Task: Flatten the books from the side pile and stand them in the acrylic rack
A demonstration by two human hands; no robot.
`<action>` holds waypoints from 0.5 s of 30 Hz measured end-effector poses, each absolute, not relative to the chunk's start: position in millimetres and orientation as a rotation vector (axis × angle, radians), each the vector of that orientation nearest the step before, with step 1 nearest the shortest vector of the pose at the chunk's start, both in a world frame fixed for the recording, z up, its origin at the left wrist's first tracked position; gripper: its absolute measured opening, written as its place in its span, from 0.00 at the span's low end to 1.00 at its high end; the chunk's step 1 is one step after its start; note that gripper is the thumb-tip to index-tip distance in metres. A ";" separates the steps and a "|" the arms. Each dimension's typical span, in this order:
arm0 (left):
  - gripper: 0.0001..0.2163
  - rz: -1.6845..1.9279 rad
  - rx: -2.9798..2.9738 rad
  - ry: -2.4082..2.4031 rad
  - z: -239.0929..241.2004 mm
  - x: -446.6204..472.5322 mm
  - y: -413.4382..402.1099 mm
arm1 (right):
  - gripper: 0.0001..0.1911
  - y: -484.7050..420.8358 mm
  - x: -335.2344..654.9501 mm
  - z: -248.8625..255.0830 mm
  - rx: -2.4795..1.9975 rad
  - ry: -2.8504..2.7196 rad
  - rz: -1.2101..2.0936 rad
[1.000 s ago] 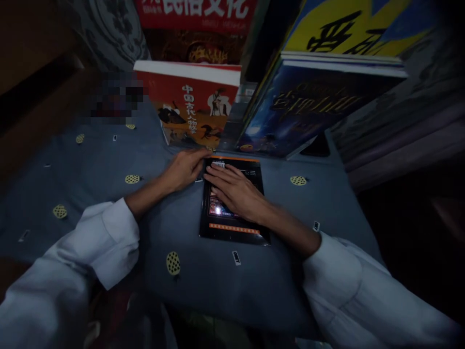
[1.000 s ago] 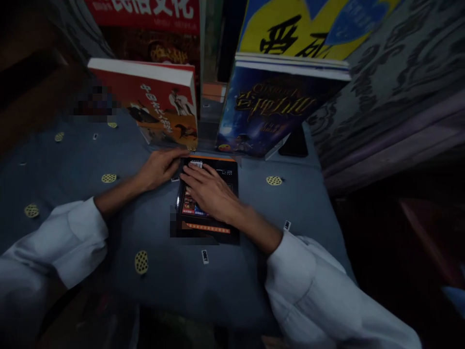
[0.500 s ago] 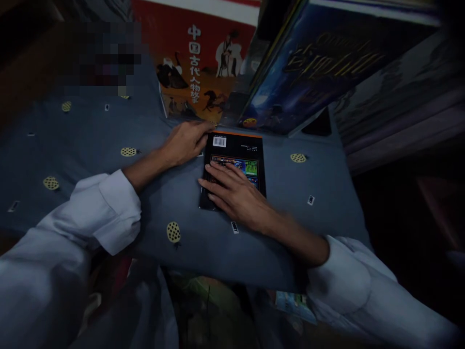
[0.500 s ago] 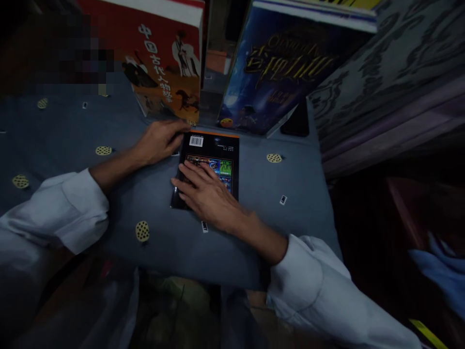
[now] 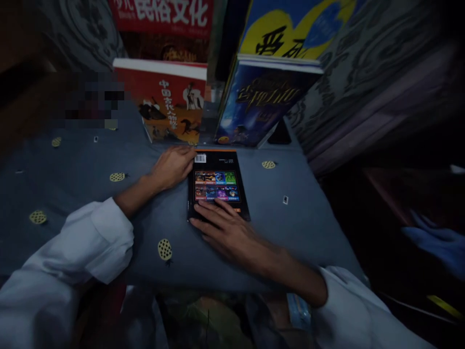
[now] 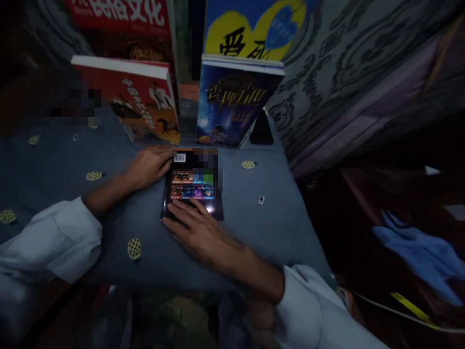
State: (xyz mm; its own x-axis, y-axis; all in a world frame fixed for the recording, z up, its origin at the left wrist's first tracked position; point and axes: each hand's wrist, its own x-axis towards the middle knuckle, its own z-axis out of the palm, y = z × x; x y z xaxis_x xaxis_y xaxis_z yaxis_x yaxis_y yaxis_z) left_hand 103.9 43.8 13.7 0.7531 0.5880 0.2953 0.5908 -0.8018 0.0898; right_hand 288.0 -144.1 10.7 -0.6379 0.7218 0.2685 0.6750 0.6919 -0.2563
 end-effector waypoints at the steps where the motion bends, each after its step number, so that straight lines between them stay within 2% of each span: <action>1: 0.12 -0.492 -2.922 -0.978 13.2 104.1 43.6 | 0.19 -144.8 292.9 11.5 -1.105 -2.542 0.190; 9: 0.13 -0.529 -2.868 -0.914 10.0 106.4 43.5 | 0.18 -141.2 337.6 -2.6 -1.376 -2.204 0.032; 15: 0.14 -0.604 -2.946 -0.783 9.1 118.5 46.1 | 0.19 -141.2 342.1 -7.3 -1.398 -2.092 0.121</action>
